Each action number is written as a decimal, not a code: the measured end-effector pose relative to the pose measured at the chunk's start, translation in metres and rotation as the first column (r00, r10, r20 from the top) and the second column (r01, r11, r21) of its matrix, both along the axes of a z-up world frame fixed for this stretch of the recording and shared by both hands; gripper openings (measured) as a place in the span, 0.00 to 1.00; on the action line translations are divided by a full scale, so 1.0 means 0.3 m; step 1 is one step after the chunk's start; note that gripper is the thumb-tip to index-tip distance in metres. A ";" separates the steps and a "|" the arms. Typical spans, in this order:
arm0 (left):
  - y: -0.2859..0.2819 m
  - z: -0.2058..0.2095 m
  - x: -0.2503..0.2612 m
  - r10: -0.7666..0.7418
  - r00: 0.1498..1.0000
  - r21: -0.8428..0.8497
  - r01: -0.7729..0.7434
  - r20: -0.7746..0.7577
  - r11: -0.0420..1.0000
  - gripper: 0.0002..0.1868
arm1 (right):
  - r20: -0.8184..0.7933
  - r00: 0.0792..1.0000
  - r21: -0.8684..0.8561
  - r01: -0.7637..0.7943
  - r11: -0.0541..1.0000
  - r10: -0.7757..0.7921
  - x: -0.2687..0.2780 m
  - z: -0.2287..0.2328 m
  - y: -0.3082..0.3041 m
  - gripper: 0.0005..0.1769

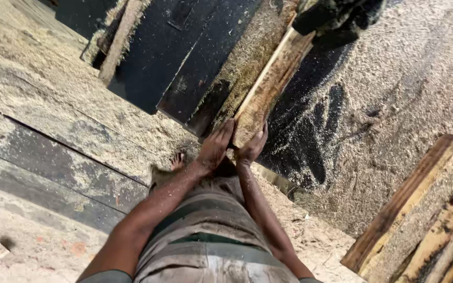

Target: The person feeds several pieces of wood through a large powered table saw, guiding the material with their hands and clearing sawdust from the work surface.

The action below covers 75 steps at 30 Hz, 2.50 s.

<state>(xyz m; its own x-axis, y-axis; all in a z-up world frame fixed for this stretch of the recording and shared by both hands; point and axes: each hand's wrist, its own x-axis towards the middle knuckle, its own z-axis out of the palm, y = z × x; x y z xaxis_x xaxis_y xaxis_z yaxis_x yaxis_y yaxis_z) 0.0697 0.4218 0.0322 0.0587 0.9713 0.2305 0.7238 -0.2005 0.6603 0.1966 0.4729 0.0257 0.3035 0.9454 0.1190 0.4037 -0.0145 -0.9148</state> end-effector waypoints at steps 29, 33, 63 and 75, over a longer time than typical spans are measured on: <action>0.000 0.059 0.064 0.253 0.948 -0.181 -0.288 -0.195 0.940 0.29 | 0.274 0.960 0.059 -0.071 0.996 0.052 0.332 -0.208 1.425 0.36; -0.419 0.024 0.055 0.450 0.866 -0.048 -0.470 -0.218 0.881 0.25 | 0.449 0.883 -0.202 -0.047 0.978 0.135 0.409 -0.055 1.441 0.39; -0.475 0.115 -0.042 0.424 0.840 -0.797 0.016 0.339 0.604 0.48 | 0.225 0.929 -0.276 -0.229 0.933 0.295 0.408 0.255 0.236 0.52; -1.025 -0.051 0.077 0.594 0.446 -0.742 0.404 0.670 0.535 0.48 | 0.033 0.992 -0.439 -0.098 0.893 0.124 -0.004 0.261 -0.574 0.71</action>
<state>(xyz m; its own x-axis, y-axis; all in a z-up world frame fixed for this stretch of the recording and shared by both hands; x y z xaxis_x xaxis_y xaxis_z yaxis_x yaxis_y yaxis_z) 0.0928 0.1144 0.0169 0.2347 0.6927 -0.6819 -0.2859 0.7197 0.6327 0.1954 0.3008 0.1039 0.1988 0.9336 -0.2980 0.4785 -0.3579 -0.8018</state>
